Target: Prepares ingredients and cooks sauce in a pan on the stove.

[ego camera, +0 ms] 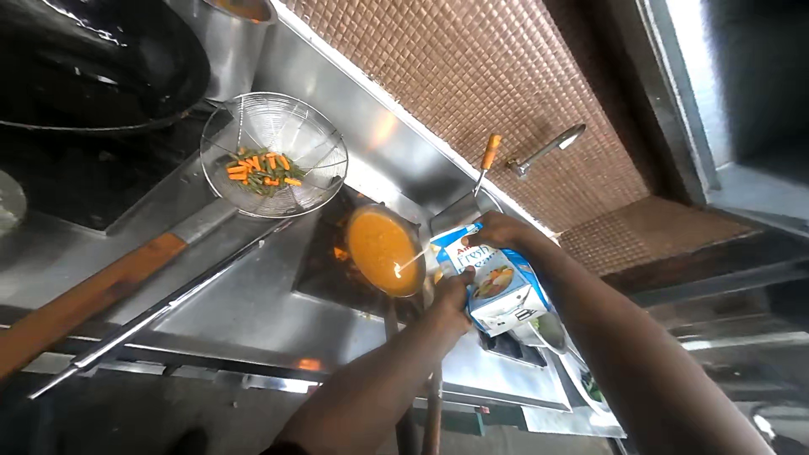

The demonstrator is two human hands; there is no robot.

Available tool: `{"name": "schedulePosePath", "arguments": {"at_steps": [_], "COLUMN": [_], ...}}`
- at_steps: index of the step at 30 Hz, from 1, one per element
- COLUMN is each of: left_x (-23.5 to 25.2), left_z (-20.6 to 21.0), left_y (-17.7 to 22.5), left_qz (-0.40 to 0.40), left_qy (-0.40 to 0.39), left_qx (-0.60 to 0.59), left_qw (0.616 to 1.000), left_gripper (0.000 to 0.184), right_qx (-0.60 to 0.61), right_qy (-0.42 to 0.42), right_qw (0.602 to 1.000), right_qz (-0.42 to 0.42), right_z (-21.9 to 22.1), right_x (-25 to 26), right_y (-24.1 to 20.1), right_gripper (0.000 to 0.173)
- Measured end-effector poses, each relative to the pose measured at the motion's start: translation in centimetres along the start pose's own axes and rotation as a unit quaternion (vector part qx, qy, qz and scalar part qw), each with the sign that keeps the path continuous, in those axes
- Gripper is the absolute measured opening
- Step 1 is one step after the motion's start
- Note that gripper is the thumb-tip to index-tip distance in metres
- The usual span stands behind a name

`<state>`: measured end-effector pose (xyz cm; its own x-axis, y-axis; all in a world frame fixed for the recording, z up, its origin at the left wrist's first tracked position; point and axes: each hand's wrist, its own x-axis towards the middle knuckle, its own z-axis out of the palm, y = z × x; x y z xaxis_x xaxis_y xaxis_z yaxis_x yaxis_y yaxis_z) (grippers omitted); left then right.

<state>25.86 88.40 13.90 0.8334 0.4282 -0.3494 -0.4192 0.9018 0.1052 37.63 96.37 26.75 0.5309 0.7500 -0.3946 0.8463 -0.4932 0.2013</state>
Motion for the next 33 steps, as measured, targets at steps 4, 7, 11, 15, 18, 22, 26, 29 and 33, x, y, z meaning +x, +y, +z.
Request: {"name": "schedulePosePath", "arguments": {"at_steps": [4, 7, 11, 15, 18, 22, 26, 29, 33], "left_x": [-0.7, -1.3, -1.1, -1.5, -3.6, -7.6, -11.7, -14.4, -18.9], "left_z": [0.2, 0.6, -0.8, -2.8, -3.0, -3.7, -6.8, -11.5, -19.3], "left_y": [0.6, 1.2, 1.4, 1.9, 1.5, 0.6, 0.0, 0.5, 0.2], "left_qz": [0.015, 0.022, 0.012, 0.007, 0.041, 0.128, 0.279, 0.412, 0.33], "left_qy": [-0.015, -0.022, -0.009, 0.037, 0.061, 0.023, -0.007, 0.055, 0.214], "left_qx": [-0.016, -0.026, 0.037, 0.121, 0.198, 0.326, 0.45, 0.451, 0.42], "left_qw": [1.0, 0.999, 0.999, 0.992, 0.977, 0.936, 0.848, 0.79, 0.818], "left_gripper": [0.038, 0.035, 0.041, 0.045, 0.047, 0.05, 0.062, 0.053, 0.045], "right_qx": [-0.042, -0.073, -0.035, 0.168, 0.385, 0.599, 0.719, 0.76, 0.744], "right_qy": [0.013, 0.024, 0.036, 0.016, 0.049, 0.18, 0.323, 0.42, 0.541], "right_qw": [0.999, 0.997, 0.999, 0.985, 0.92, 0.775, 0.604, 0.483, 0.389], "right_qz": [-0.014, -0.018, -0.018, -0.037, -0.06, -0.093, -0.116, -0.117, -0.059], "right_z": [-1.2, -2.1, -0.4, 3.0, 5.0, 8.4, 11.7, 13.8, 18.1], "right_x": [-0.5, -0.9, -1.2, -1.4, -2.7, -4.0, -5.8, -7.6, -10.0], "right_y": [-1.3, -2.2, -2.0, -0.1, 2.0, 5.6, 7.5, 10.0, 14.2], "right_gripper": [0.036, 0.04, 0.039, 0.035, 0.031, 0.027, 0.028, 0.03, 0.037]}}
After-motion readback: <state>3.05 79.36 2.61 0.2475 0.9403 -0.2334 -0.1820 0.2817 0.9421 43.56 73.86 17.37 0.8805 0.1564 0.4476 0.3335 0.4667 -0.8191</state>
